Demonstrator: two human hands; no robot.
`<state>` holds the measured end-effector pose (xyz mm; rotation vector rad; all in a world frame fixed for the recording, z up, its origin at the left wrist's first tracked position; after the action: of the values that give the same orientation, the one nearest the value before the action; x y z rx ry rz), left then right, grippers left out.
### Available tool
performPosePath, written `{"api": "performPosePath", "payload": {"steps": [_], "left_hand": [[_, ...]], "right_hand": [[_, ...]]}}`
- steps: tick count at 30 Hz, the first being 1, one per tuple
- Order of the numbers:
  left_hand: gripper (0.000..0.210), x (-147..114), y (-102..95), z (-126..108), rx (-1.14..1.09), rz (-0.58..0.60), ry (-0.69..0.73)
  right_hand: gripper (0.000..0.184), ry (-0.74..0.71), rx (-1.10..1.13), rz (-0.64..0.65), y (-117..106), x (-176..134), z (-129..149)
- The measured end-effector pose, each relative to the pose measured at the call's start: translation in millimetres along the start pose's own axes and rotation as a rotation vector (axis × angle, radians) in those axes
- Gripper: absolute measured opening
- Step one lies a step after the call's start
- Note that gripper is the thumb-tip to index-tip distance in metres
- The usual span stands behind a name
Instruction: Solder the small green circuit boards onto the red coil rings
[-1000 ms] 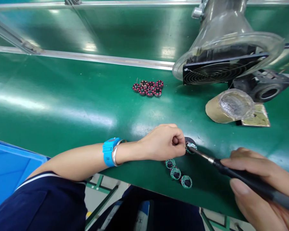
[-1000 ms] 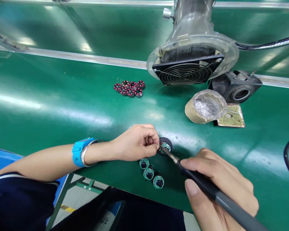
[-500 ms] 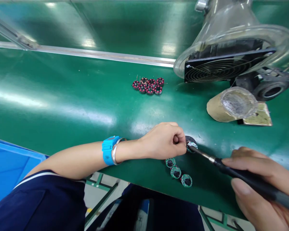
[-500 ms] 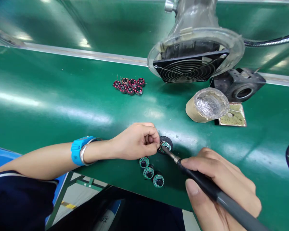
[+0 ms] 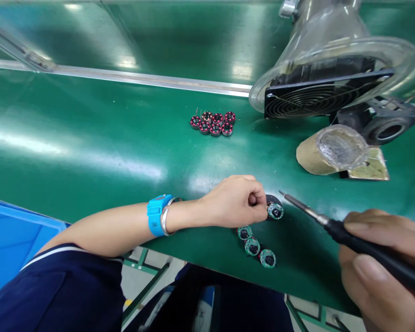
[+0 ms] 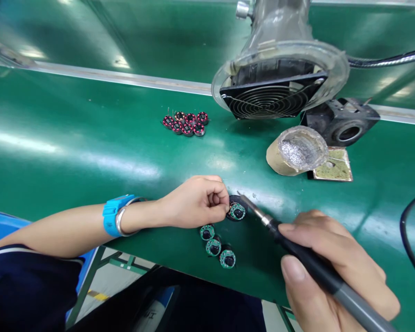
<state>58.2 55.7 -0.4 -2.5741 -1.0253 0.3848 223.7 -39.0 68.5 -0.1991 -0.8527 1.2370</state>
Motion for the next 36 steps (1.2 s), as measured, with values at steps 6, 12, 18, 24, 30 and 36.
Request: {"api": "performPosePath", "payload": {"steps": [6,12,18,24,30,36], "left_hand": [[0.006,0,-0.4,-1,-0.004,-0.014,0.017],[0.006,-1,-0.2,1,-0.047,-0.017,0.033],[0.008,-3,-2.9,-2,-0.084,-0.066,0.136],[0.026,-22,1.0,-26,0.430,-0.136,0.572],[0.024,-30,-4.8,-25,0.587,-0.216,0.663],[0.025,-23,-11.6,-17,0.381,-0.255,0.575]], "right_hand": [[0.037,0.004,-0.026,-0.139,13,3,-9],[0.036,-0.173,-0.149,0.195,51,2,-8],[0.038,-0.136,-0.169,0.225,55,1,-13],[0.041,-0.149,-0.179,0.226,55,-1,-13],[0.043,-0.151,-0.127,0.231,57,0,-15],[0.045,-0.170,-0.124,0.218,55,0,-14]]}}
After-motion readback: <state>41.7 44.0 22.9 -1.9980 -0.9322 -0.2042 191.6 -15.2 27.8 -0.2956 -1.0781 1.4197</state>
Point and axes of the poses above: each hand's wrist, its own x-axis towards the middle knuckle, its own y-axis out of the palm, z = x × y, the point moved 7 cm from there along x, towards the middle knuckle, and after that the axes turned 2 degrees about -x, right-handed, at the moved point
